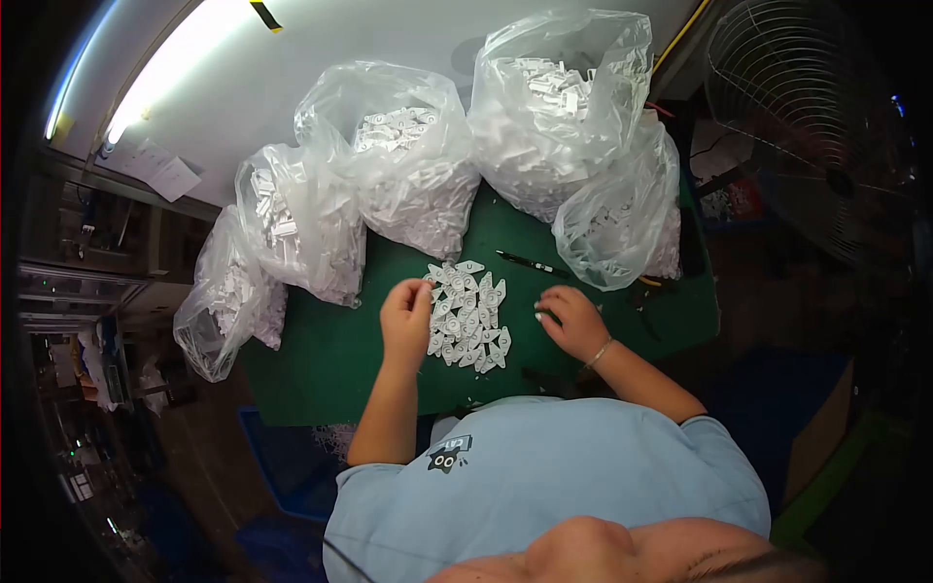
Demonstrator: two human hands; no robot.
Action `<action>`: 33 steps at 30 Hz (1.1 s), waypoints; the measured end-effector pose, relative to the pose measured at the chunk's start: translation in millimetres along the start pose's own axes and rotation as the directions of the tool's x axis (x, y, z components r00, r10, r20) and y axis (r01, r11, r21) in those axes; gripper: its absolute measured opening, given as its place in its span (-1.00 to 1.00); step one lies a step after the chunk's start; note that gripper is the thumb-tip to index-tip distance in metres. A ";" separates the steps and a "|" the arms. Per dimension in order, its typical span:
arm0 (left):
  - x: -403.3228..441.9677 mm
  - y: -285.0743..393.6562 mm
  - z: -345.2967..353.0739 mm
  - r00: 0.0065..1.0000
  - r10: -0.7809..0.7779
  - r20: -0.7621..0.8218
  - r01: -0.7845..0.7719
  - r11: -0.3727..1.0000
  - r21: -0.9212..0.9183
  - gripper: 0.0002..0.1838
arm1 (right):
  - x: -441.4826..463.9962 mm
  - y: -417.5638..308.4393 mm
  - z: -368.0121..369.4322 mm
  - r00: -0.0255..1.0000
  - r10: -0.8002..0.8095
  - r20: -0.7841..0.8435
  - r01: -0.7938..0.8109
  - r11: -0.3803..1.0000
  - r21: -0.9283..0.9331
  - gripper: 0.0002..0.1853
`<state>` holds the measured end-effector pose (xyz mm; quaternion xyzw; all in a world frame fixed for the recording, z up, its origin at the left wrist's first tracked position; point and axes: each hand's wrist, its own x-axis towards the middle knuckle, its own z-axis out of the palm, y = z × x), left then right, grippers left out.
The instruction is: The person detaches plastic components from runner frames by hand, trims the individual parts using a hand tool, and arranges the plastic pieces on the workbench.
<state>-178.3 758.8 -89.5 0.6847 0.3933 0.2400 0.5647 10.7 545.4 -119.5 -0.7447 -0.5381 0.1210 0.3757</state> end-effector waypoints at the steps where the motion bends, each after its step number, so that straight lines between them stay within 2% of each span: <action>1: -14.6 -15.1 8.0 0.996 0.084 0.016 -0.085 0.985 0.148 -0.85 | 11.6 7.6 16.7 0.995 -0.057 -0.076 0.052 0.996 -0.074 -0.75; 2: -23.5 -28.9 17.5 0.985 0.168 0.045 -0.174 0.942 0.286 -0.84 | 24.0 15.1 30.2 0.987 -0.103 -0.123 0.082 0.983 -0.162 -0.76; 3: -27.3 -37.4 25.3 0.983 0.178 0.047 -0.184 0.940 0.286 -0.84 | 32.0 23.0 41.3 0.976 -0.148 -0.162 0.105 0.962 -0.251 -0.76; 4: -28.6 -40.6 32.0 0.937 0.334 0.104 -0.344 0.825 0.449 -0.82 | 36.5 31.9 50.4 0.974 -0.151 -0.170 0.104 0.961 -0.255 -0.76; 5: -28.6 -43.5 39.7 0.863 0.471 0.186 -0.483 0.654 0.582 -0.79 | 39.6 40.9 57.2 0.976 -0.148 -0.160 0.089 0.940 -0.329 -0.77; 6: -30.7 -47.0 47.0 0.855 0.481 0.192 -0.495 0.649 0.577 -0.79 | 35.3 46.7 62.9 0.979 -0.140 -0.150 0.070 0.914 -0.400 -0.77; 8: -29.5 -50.8 61.8 0.821 0.542 0.177 -0.512 0.563 0.649 -0.71 | 22.4 52.0 65.3 0.977 -0.100 -0.188 0.010 0.902 -0.431 -0.76; 9: -28.1 -54.0 68.8 0.809 0.559 0.179 -0.526 0.556 0.643 -0.71 | 13.1 52.4 66.3 0.975 -0.053 -0.214 -0.050 0.893 -0.448 -0.75; 11: -27.6 -54.3 82.0 0.859 0.461 0.221 -0.435 0.433 0.790 -0.66 | -13.7 54.5 64.3 0.963 -0.053 -0.265 -0.078 0.884 -0.462 -0.76; 12: -24.3 -60.9 86.6 0.841 0.498 0.212 -0.434 0.387 0.813 -0.65 | -28.4 54.1 60.8 0.951 -0.042 -0.305 -0.111 0.877 -0.467 -0.77; 13: -18.6 -70.2 91.7 0.813 0.539 0.219 -0.449 0.342 0.826 -0.64 | -40.3 47.4 70.5 0.975 -0.018 -0.223 -0.085 0.892 -0.443 -0.80; 14: -7.8 -64.4 102.0 0.958 0.152 0.243 -0.285 0.420 0.862 -0.65 | -66.3 49.1 46.6 0.973 0.034 -0.227 -0.145 0.857 -0.494 -0.83; 15: -0.8 -85.6 98.5 0.832 0.322 0.451 -0.506 0.109 0.856 -0.66 | -76.6 50.2 45.5 0.970 -0.049 -0.240 -0.077 0.869 -0.489 -0.87; 16: 10.6 -100.9 102.6 0.754 0.621 0.213 -0.552 0.424 0.718 -0.67 | -89.1 51.5 47.2 0.933 -0.119 -0.339 -0.048 0.893 -0.447 -0.87; 17: 28.1 -122.2 100.8 0.592 0.761 0.265 -0.697 0.318 0.643 -0.68 | -98.7 58.3 47.9 0.948 -0.015 -0.319 -0.139 0.881 -0.453 -0.85; 18: -1.1 -90.9 98.4 0.766 0.630 0.126 -0.540 0.525 0.658 -0.70 | -108.7 51.8 41.0 0.937 -0.030 -0.349 -0.116 0.913 -0.390 -0.85; 19: 6.6 -99.6 85.6 0.867 0.462 0.187 -0.409 0.444 0.798 -0.73 | -118.0 45.0 39.2 0.920 0.036 -0.389 -0.176 0.927 -0.331 -0.90; 21: -12.6 -83.8 80.9 0.812 0.574 0.109 -0.424 0.451 0.786 -0.74 | -139.8 40.1 32.3 0.907 0.075 -0.414 -0.185 0.955 -0.232 -0.89; 25: -20.3 -87.7 72.1 0.817 0.565 0.113 -0.437 0.480 0.760 -0.74 | -177.9 41.3 22.5 0.884 0.082 -0.461 -0.177 0.970 -0.166 -0.85; 27: -26.5 -86.1 71.1 0.812 0.576 0.094 -0.434 0.489 0.756 -0.74 | -190.5 45.4 20.1 0.899 0.121 -0.420 -0.178 0.979 -0.100 -0.87; 29: -41.8 -80.6 71.0 0.825 0.562 0.049 -0.425 0.562 0.710 -0.74 | -196.2 50.3 19.8 0.909 0.098 -0.405 -0.159 0.980 -0.120 -0.88; 31: -54.9 -75.7 74.2 0.831 0.555 0.043 -0.417 0.570 0.708 -0.74 | -197.9 50.9 16.9 0.934 0.074 -0.351 -0.131 0.981 -0.140 -0.89; 33: -59.5 -64.1 78.9 0.833 0.553 0.025 -0.404 0.577 0.710 -0.74 | -192.5 53.3 10.1 0.938 0.105 -0.330 -0.139 0.987 -0.080 -0.86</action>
